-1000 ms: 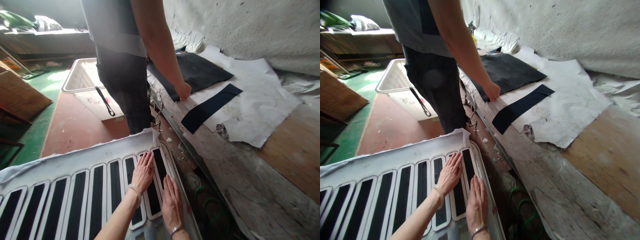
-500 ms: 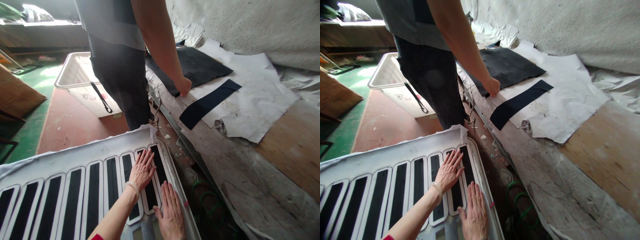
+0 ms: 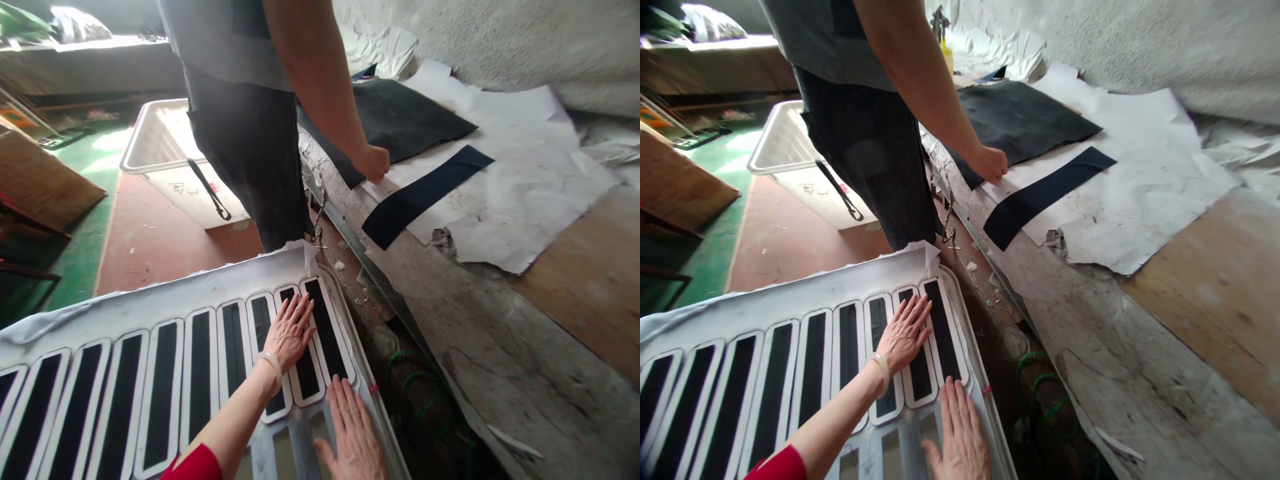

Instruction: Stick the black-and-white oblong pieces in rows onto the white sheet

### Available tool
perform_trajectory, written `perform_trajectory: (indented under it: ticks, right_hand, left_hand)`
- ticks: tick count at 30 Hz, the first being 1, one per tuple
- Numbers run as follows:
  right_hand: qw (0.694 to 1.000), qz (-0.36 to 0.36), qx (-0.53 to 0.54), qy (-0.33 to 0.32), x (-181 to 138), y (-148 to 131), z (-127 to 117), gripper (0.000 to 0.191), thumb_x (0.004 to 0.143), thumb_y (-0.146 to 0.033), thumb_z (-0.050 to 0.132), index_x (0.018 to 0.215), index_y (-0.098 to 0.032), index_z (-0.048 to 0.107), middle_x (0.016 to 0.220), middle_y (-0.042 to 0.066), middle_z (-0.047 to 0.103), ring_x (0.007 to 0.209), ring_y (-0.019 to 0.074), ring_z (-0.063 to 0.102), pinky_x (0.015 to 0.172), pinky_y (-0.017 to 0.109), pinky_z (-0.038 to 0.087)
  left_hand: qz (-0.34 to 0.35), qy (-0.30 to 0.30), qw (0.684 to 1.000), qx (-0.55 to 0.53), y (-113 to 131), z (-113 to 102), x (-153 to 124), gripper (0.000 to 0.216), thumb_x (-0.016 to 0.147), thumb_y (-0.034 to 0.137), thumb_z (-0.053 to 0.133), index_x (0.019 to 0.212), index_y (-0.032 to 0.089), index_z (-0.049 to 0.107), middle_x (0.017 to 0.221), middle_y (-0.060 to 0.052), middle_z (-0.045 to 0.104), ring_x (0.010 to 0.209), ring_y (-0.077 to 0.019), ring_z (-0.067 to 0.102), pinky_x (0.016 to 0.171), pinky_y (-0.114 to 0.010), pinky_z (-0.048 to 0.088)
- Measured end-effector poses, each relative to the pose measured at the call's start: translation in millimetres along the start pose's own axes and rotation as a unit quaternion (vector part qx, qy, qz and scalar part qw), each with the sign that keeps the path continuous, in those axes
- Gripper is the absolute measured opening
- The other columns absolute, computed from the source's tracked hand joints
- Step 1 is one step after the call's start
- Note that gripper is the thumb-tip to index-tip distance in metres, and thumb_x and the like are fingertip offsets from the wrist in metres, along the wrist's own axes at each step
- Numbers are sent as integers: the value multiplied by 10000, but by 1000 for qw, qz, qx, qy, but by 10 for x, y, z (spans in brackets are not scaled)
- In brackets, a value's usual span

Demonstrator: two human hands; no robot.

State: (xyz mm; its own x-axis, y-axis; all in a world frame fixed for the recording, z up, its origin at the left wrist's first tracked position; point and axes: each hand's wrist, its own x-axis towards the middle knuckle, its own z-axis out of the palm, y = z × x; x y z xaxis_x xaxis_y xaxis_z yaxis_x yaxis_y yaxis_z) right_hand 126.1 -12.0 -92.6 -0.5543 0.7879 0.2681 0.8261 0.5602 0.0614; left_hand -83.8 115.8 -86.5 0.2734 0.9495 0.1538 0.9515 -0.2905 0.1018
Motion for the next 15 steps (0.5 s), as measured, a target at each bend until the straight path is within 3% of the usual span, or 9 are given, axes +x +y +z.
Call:
perform_trajectory:
  ticks: [3,5,9,12,15]
  right_hand:
    - [1000,1,-14,-13,-39,-16,-68,835,749,-458,641,1424,-68,342,1451,129,388,1269,292,443,933,426,449]
    - [999,15,-19,-36,-71,-7,-145,751,805,-413,594,1420,-66,341,1471,122,355,1303,286,406,940,435,473]
    - [997,66,21,-47,-259,121,-306,602,931,-348,424,1435,-54,277,1462,144,368,1318,282,388,957,484,488]
    - [987,137,80,-28,-565,295,-331,516,970,-349,378,1411,-91,306,1365,172,484,1219,271,499,886,445,543]
    - [969,207,134,-11,-915,448,-265,424,982,-406,360,1265,-111,473,1206,169,588,1078,247,597,820,375,578]
  left_hand:
    - [24,0,1000,-12,88,-54,-139,580,939,383,447,1469,237,261,1537,-22,249,1416,-262,225,1131,-486,309]
    - [24,0,1000,-15,130,-96,-234,584,931,362,467,1467,254,263,1535,-19,259,1415,-267,227,1126,-506,308]
    - [-54,12,998,-17,-27,-246,-610,562,954,362,420,1475,251,241,1545,-49,236,1424,-254,198,1144,-516,254]
    - [-172,44,984,-36,-459,-474,-1278,541,972,413,325,1475,235,237,1541,-74,254,1417,-254,221,1147,-522,223]
    - [-332,58,941,-5,-973,-767,-2188,551,969,478,158,1433,215,299,1496,-68,357,1379,-282,302,1084,-558,287]
